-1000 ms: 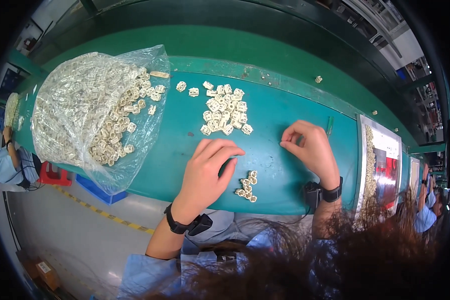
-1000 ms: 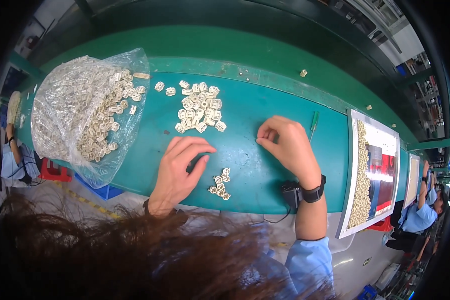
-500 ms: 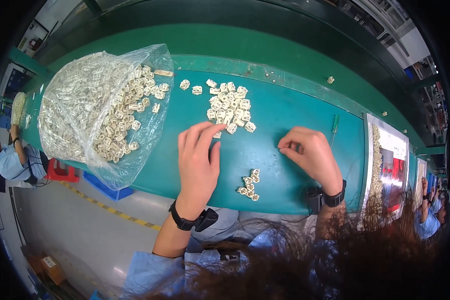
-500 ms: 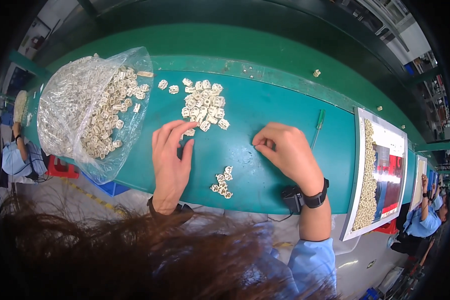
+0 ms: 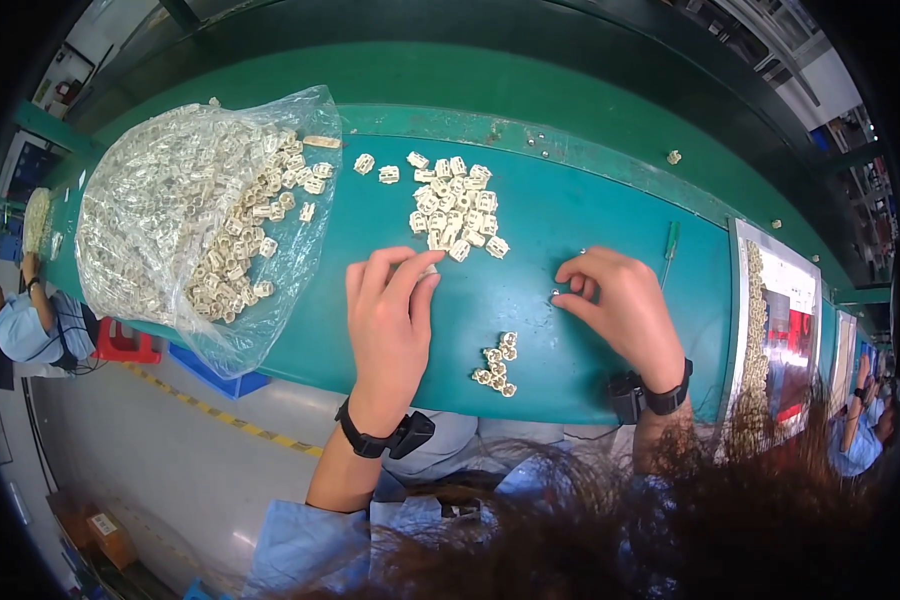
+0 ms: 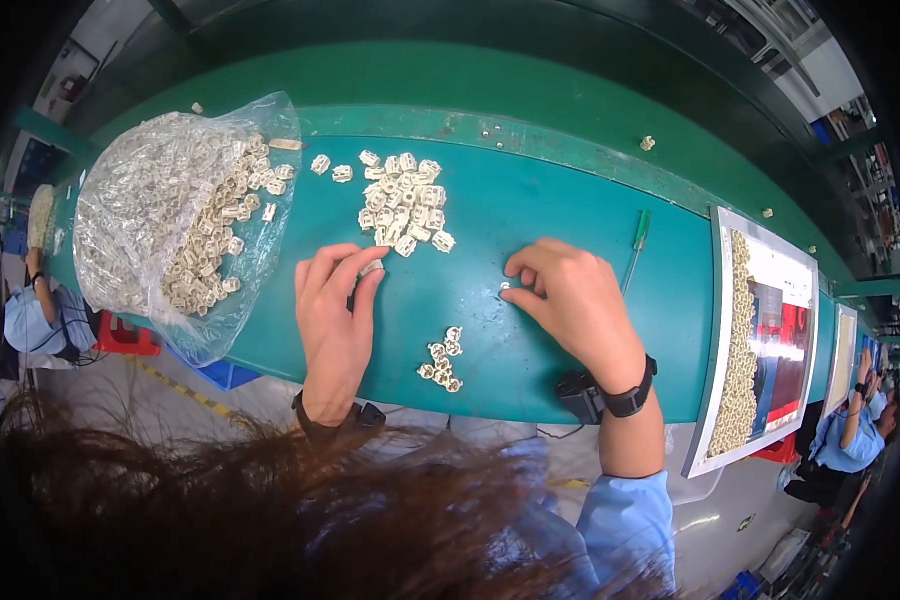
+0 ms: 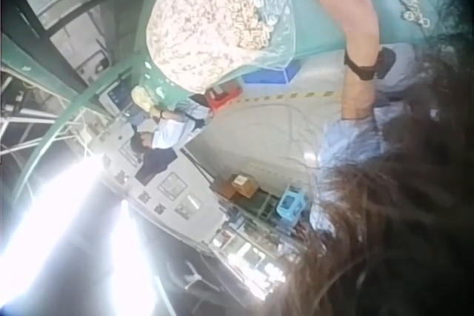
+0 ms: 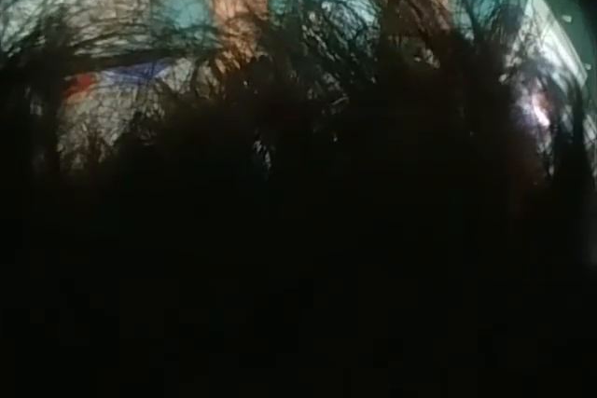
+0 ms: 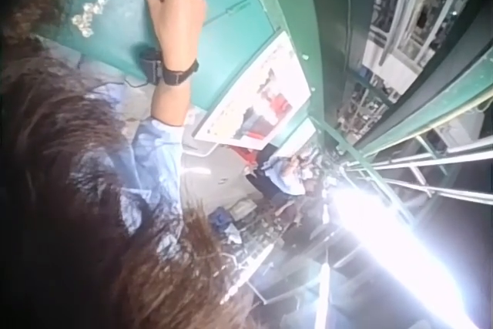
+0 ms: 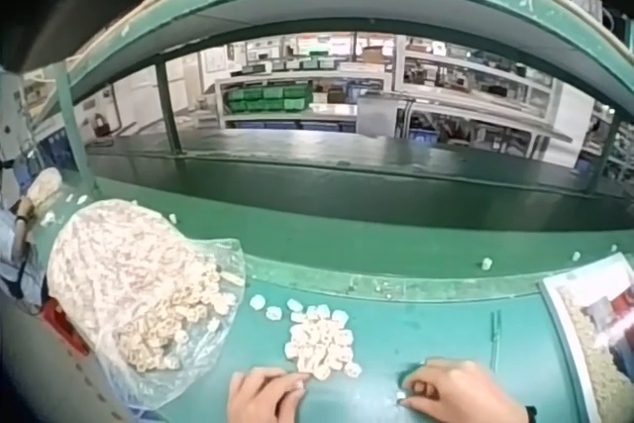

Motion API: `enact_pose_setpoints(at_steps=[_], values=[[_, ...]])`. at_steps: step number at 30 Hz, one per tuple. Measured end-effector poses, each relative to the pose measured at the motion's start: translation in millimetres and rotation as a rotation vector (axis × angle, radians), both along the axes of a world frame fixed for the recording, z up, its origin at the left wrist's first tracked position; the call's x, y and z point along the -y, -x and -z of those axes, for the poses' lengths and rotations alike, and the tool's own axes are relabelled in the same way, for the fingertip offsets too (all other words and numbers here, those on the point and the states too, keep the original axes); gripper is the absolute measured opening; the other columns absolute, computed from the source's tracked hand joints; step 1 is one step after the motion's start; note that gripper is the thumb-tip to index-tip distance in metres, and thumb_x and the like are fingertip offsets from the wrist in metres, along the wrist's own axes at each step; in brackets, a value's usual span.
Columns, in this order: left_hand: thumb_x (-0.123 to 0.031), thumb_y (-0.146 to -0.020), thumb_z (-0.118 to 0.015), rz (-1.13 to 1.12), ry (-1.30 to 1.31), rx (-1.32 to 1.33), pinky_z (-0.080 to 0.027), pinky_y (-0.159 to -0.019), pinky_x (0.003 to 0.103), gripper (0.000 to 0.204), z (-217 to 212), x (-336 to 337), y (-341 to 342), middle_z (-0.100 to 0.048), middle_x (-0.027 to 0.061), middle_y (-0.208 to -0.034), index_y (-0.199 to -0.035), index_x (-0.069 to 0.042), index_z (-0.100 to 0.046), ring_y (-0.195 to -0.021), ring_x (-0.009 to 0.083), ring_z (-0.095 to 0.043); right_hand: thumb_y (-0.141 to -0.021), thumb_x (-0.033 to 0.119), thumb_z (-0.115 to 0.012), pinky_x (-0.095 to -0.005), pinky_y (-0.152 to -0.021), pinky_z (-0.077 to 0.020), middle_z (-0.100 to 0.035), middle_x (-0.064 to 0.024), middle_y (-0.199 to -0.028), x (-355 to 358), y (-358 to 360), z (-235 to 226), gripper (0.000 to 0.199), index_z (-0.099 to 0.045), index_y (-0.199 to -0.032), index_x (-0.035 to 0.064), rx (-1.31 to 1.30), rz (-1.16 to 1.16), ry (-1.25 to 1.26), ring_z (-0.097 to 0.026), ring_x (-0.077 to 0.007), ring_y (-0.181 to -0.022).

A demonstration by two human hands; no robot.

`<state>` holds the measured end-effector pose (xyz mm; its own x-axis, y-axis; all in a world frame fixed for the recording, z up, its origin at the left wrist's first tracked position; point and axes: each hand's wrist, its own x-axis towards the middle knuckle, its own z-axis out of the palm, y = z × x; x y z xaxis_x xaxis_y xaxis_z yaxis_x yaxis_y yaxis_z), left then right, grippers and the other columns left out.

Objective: The recorder is sorting and inspecting small white circular components on an assembly line workbench.

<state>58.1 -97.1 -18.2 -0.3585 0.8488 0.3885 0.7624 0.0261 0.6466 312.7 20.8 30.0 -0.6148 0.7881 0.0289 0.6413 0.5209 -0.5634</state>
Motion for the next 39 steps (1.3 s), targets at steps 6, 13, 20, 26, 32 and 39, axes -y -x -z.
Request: enact_pose_setpoints(at_steps=[6,13,20,26,32,39], values=[[-0.004,-0.094,-0.086,0.075,-0.045,-0.039,-0.054,-0.09,0.039,0.024,1,-2,0,-0.072,0.003,-0.112,-0.116,-0.013,-0.088,-0.103,0.0277,-0.061,-0.087,0.004,-0.09,-0.0373,-0.069,-0.0575,-0.074,-0.0099,-0.089,6,2,6,0.021,-0.083,-0.106,0.0035,-0.027,0.008,-0.012,-0.072,-0.0222,-0.074],[-0.008,-0.089,-0.091,0.124,-0.077,-0.096,-0.055,-0.089,0.039,0.019,0,-1,0,-0.075,0.0011,-0.105,-0.107,-0.012,-0.089,-0.1,0.0267,-0.062,-0.089,0.002,-0.088,-0.0376,-0.068,-0.0574,-0.075,-0.0101,-0.09,9,5,0,0.017,-0.083,-0.104,0.0043,-0.034,0.013,0.013,-0.072,-0.0228,-0.073],[-0.01,-0.085,-0.093,0.301,-0.059,0.052,-0.054,-0.092,0.04,0.016,4,0,-3,-0.081,-0.0024,-0.105,-0.098,-0.014,-0.086,-0.099,0.0241,-0.066,-0.09,0.001,-0.087,-0.0371,-0.068,-0.0568,-0.074,-0.0103,-0.091,9,7,3,0.016,-0.082,-0.105,0.0038,-0.022,-0.047,-0.038,-0.071,-0.0228,-0.073],[-0.016,-0.086,-0.092,0.382,-0.061,-0.068,-0.051,-0.088,0.039,0.018,1,-2,-3,-0.081,-0.0054,-0.104,-0.101,-0.016,-0.082,-0.102,0.0222,-0.067,-0.091,0.001,-0.087,-0.0357,-0.067,-0.0561,-0.075,-0.0094,-0.092,11,13,6,0.015,-0.082,-0.106,0.0028,-0.012,-0.081,-0.08,-0.07,-0.0207,-0.072],[-0.017,-0.086,-0.092,0.432,-0.07,-0.079,-0.048,-0.092,0.04,0.026,-3,-3,-4,-0.079,-0.0077,-0.108,-0.109,-0.018,-0.079,-0.109,0.0219,-0.066,-0.092,0.0,-0.087,-0.0323,-0.066,-0.0565,-0.075,-0.0076,-0.093,23,26,2,0.016,-0.083,-0.108,0.0028,-0.2,-0.106,0.047,-0.071,-0.0179,-0.074],[-0.019,-0.085,-0.093,0.418,-0.032,-0.094,-0.049,-0.103,0.045,0.029,-2,-4,-6,-0.077,-0.0051,-0.125,-0.111,-0.016,-0.08,-0.124,0.0242,-0.066,-0.091,-0.002,-0.088,-0.0317,-0.066,-0.0581,-0.076,-0.0081,-0.094,28,35,3,0.018,-0.083,-0.108,0.0019,-0.237,-0.129,0.053,-0.072,-0.018,-0.075]])
